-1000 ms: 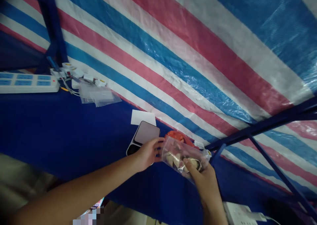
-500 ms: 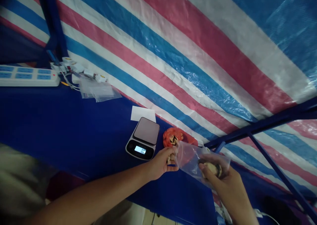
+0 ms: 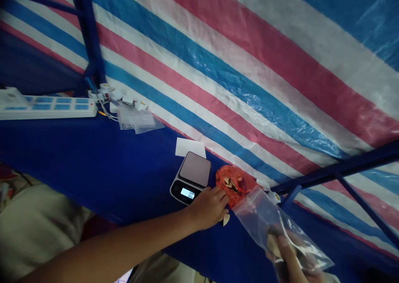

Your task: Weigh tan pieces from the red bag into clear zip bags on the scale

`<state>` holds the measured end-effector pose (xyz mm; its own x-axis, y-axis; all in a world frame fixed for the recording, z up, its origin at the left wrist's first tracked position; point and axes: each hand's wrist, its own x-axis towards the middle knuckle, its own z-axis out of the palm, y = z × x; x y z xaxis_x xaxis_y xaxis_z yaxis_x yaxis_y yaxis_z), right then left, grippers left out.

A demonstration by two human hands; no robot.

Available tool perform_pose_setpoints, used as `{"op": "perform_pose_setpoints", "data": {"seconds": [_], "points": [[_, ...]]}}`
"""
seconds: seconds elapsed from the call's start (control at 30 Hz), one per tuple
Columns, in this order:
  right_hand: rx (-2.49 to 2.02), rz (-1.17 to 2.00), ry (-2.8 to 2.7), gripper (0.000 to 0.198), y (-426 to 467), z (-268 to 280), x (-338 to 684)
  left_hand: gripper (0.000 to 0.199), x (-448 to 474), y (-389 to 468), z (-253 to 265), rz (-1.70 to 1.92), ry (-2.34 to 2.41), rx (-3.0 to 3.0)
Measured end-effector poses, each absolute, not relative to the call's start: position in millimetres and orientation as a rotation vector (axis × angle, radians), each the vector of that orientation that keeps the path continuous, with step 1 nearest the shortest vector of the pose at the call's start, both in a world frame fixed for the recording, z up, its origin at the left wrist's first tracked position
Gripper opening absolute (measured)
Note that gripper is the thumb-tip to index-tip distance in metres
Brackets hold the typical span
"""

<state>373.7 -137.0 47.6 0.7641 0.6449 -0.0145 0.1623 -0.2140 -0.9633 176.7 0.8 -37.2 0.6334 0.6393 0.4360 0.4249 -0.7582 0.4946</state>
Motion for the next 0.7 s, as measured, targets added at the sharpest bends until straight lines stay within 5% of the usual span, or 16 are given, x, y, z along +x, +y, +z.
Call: {"op": "perform_pose_setpoints", "data": {"seconds": [0.23, 0.4, 0.57, 0.7], "points": [[-1.417, 0.797, -0.509, 0.043, -73.8, 17.3, 294.3, 0.052, 106.0, 56.2, 15.8, 0.937, 0.573, 1.621], [-1.272, 1.08, -0.54, 0.055, -19.9, 6.7, 255.0, 0.035, 91.3, 86.4, 7.5, 1.043, 0.718, 1.666], [-1.562, 0.461, -0.982, 0.046, -66.1, 3.8, 255.1, 0.032, 64.7, 123.8, -19.5, 1.146, 1.037, 1.876], [-1.709, 0.665, -1.682, 0.031, -142.4, -9.7, 223.4, 0.019, 47.4, 138.2, -48.3, 1.163, 1.211, 1.961]]}}
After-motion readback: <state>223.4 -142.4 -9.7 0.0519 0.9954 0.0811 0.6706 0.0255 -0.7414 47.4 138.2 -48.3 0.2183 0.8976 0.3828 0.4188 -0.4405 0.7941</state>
